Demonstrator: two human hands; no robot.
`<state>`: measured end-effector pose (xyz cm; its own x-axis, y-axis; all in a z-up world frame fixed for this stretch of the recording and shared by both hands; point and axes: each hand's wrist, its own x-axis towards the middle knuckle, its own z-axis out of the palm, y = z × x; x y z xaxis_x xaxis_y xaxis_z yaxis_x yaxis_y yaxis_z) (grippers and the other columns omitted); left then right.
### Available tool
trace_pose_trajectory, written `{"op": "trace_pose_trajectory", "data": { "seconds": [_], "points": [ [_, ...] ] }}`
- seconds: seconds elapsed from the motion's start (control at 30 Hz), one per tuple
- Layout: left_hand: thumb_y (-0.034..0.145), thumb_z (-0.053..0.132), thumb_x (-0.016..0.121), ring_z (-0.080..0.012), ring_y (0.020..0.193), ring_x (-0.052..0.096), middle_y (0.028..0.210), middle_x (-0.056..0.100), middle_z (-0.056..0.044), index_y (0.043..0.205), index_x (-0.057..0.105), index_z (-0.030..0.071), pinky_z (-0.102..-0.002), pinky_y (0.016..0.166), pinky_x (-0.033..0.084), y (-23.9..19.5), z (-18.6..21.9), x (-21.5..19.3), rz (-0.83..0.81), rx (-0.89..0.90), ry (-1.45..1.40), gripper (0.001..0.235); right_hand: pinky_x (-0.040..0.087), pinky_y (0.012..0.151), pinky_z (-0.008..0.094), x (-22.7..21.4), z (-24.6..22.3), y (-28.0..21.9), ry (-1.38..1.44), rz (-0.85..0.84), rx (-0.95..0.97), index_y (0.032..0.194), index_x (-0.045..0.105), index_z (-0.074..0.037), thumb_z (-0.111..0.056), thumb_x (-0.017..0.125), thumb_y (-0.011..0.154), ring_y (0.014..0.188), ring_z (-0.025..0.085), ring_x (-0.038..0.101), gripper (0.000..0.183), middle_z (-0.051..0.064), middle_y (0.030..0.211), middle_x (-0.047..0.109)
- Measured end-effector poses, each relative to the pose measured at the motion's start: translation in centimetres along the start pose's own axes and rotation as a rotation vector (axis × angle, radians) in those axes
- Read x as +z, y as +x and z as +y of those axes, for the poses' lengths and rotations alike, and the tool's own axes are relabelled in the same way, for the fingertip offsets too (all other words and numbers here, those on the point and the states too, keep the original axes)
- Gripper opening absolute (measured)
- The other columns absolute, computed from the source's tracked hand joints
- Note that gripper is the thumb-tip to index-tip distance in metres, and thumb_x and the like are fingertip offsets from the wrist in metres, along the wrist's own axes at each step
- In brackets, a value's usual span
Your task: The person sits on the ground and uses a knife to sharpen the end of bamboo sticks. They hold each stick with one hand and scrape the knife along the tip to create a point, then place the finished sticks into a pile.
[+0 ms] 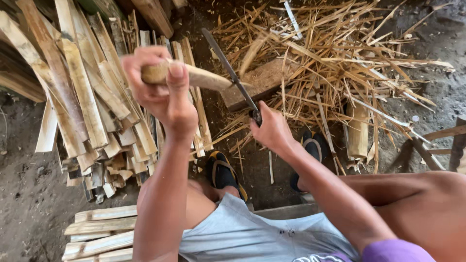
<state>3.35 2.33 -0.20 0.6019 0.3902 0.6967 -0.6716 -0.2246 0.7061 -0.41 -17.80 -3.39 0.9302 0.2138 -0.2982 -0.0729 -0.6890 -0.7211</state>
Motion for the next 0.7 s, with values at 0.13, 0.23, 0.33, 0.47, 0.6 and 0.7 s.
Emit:
{"op": "trace_pose_trajectory", "data": {
  "seconds": [0.13,0.23,0.33,0.47,0.6,0.7],
  "points": [
    [0.109,0.044,0.070,-0.0108,0.073,0.051,0.093,0.056,-0.002,0.109,0.050,0.015,-0.025,0.061,0.043,1.2,-1.0,-0.8,-0.001,0.001,0.030,0.035,0.052,0.053,0.049,0.1,1.2,0.9,-0.044,0.058,-0.122,0.107,0.056,-0.002,-0.016,0.067,0.090,0.057,0.040,0.068,0.025,0.024,0.065,0.066],
    [0.106,0.044,0.072,-0.0112,0.071,0.052,0.091,0.056,-0.002,0.109,0.050,0.015,-0.026,0.059,0.044,0.9,-1.7,-0.9,-0.006,-0.032,-0.024,0.036,0.054,0.054,0.047,1.3,3.8,-1.2,0.034,0.159,-0.390,0.108,0.058,-0.002,-0.014,0.068,0.088,0.063,0.038,0.070,0.025,0.021,0.069,0.068],
    [0.106,0.043,0.071,-0.0106,0.069,0.054,0.088,0.055,0.000,0.108,0.050,0.015,-0.025,0.056,0.045,1.4,-2.1,-1.2,-0.010,-0.067,-0.020,0.036,0.055,0.050,0.044,3.9,6.8,1.6,-0.020,0.115,-0.316,0.108,0.056,-0.001,-0.014,0.065,0.091,0.063,0.035,0.070,0.023,0.019,0.075,0.070],
    [0.111,0.042,0.071,-0.0121,0.076,0.051,0.096,0.059,-0.003,0.109,0.051,0.014,-0.025,0.066,0.043,1.5,-2.2,-2.4,-0.007,-0.032,0.006,0.034,0.057,0.062,0.054,7.9,15.0,9.5,-0.215,-0.046,0.152,0.121,0.051,0.002,-0.014,0.066,0.086,0.075,0.044,0.070,0.040,0.026,0.087,0.070],
    [0.109,0.041,0.072,-0.0128,0.077,0.052,0.095,0.058,-0.004,0.111,0.050,0.014,-0.025,0.066,0.044,2.8,-2.7,-2.8,0.030,-0.036,-0.054,0.035,0.055,0.074,0.058,9.4,21.5,13.3,-0.285,-0.111,0.192,0.117,0.055,0.003,-0.021,0.067,0.086,0.082,0.048,0.069,0.041,0.029,0.088,0.070],
    [0.109,0.040,0.073,-0.0126,0.076,0.051,0.097,0.058,-0.004,0.111,0.049,0.015,-0.024,0.065,0.043,2.1,-2.7,-2.7,0.014,-0.057,-0.064,0.035,0.054,0.067,0.055,8.9,19.5,10.2,-0.190,-0.021,0.095,0.113,0.057,0.002,-0.022,0.065,0.090,0.072,0.043,0.068,0.034,0.026,0.080,0.069]
  ]
}}
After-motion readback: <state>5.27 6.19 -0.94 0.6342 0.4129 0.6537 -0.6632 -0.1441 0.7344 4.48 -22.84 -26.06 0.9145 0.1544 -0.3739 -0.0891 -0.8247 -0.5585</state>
